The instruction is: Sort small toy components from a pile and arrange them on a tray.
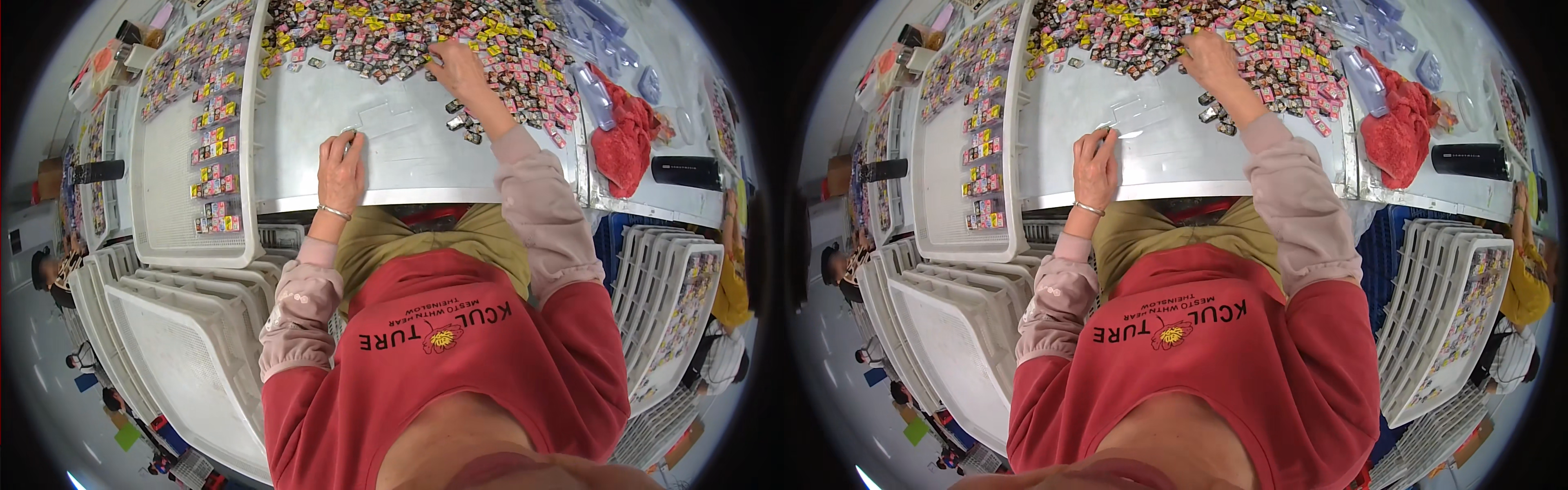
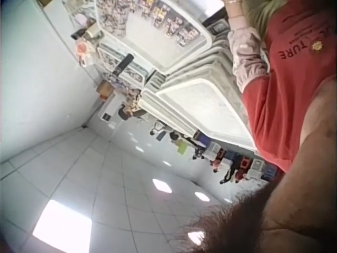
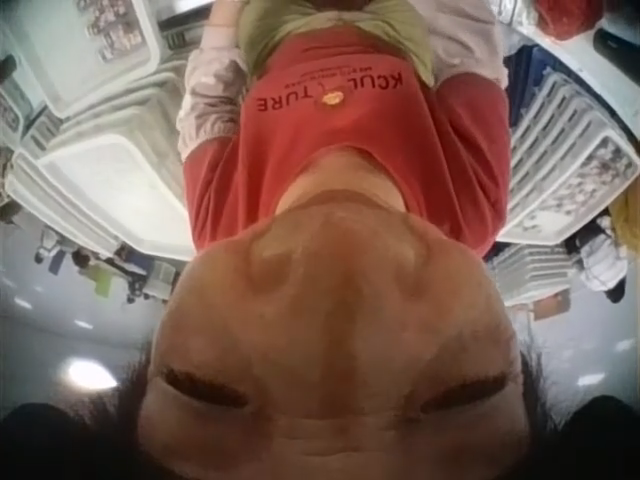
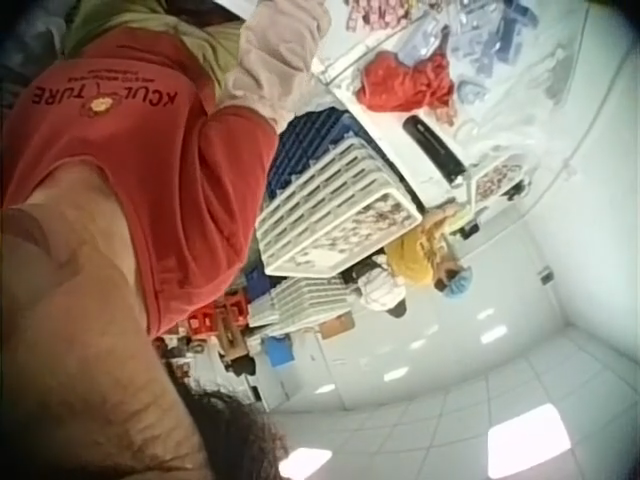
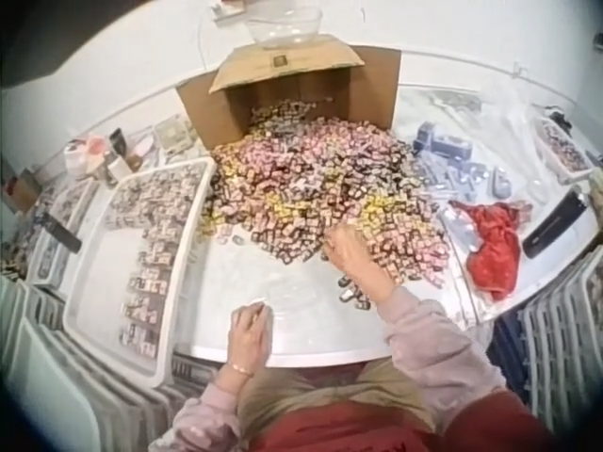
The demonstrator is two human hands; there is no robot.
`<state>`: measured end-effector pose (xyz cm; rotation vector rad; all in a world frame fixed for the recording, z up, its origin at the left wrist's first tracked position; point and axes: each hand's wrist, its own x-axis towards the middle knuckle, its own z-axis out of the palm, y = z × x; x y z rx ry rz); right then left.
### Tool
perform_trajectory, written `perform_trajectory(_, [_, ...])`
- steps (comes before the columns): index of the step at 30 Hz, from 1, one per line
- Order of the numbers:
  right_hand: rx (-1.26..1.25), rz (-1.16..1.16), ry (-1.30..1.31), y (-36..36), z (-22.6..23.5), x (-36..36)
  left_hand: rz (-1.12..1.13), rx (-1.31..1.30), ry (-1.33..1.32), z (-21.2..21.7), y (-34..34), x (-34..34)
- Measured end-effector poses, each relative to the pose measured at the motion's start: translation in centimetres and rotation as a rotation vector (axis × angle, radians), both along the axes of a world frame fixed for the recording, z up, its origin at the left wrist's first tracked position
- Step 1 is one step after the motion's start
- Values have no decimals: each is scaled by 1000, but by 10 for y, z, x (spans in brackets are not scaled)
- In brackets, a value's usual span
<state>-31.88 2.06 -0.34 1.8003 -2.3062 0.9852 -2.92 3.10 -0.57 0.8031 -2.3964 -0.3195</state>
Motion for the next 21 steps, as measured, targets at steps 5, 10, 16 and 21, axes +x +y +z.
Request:
perform_trajectory(5, [83, -55, 75, -6, -4, 6, -2, 6, 22, -1, 1, -1])
perform_trajectory(10, [-65, 31, 24, 7, -6, 3, 9, 18, 104, -5, 0, 0])
perform_trajectory(16, [51, 380, -541, 23, 20, 22, 1, -25, 150, -11, -6, 2])
perform_trajectory(21, [257, 781, -576, 2, 19, 76, 7, -13, 135, -9, -3, 4])
